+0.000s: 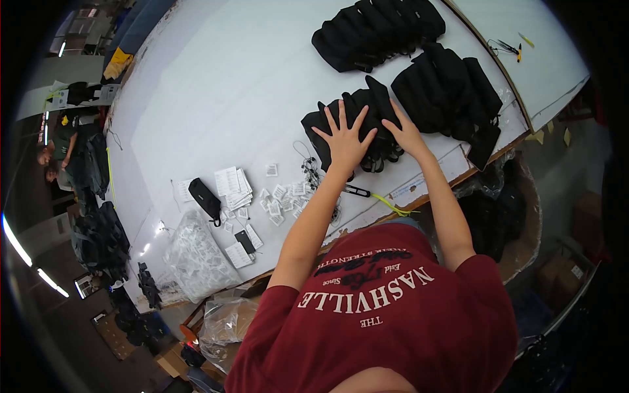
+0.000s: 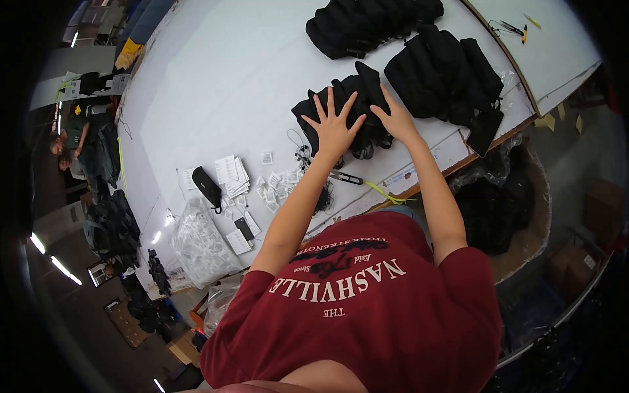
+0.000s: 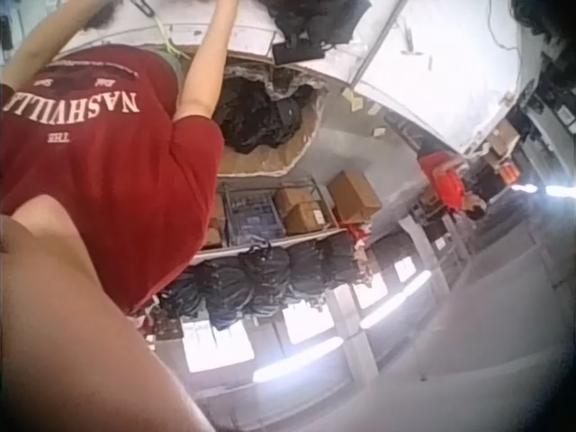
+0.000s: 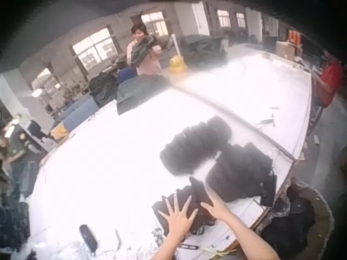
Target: Packing small black pouches with instructional cards and silica gel packets before placing them into a bin.
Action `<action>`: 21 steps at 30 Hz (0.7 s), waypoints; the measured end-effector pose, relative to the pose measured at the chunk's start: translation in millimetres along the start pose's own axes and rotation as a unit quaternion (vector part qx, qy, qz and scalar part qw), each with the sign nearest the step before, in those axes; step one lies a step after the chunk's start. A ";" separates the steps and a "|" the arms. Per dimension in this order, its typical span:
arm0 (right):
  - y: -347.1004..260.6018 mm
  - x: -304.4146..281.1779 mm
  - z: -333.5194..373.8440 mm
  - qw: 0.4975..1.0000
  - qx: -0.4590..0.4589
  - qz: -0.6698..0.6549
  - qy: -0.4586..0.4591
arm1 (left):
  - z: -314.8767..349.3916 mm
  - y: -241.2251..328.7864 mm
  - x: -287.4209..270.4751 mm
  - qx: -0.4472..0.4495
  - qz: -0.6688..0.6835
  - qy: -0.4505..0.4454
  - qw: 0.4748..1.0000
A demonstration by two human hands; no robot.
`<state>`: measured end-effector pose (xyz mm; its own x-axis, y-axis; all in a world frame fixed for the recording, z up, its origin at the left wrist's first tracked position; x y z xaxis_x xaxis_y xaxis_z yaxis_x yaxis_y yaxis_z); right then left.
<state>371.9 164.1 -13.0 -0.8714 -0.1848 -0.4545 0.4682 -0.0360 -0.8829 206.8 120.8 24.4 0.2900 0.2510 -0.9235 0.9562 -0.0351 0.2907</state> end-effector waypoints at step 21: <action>13.2 -47.0 -11.2 0.887 -0.133 0.380 0.227 | -0.3 0.7 0.8 -0.003 0.009 -0.022 1.000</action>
<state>417.5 183.2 -4.6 -0.3158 0.3603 -0.8778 0.9472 0.1732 -0.2697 207.7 121.2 24.0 0.3097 0.2077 -0.9279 0.9502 -0.0334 0.3097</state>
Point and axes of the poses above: each hand's wrist, its own z-axis away from the middle knuckle, its own x-axis out of the palm, y = z × x, the point moved 4 cm from there along -z, towards the middle knuckle, and after that the axes turned 7 degrees about y, right-handed, at the moved point
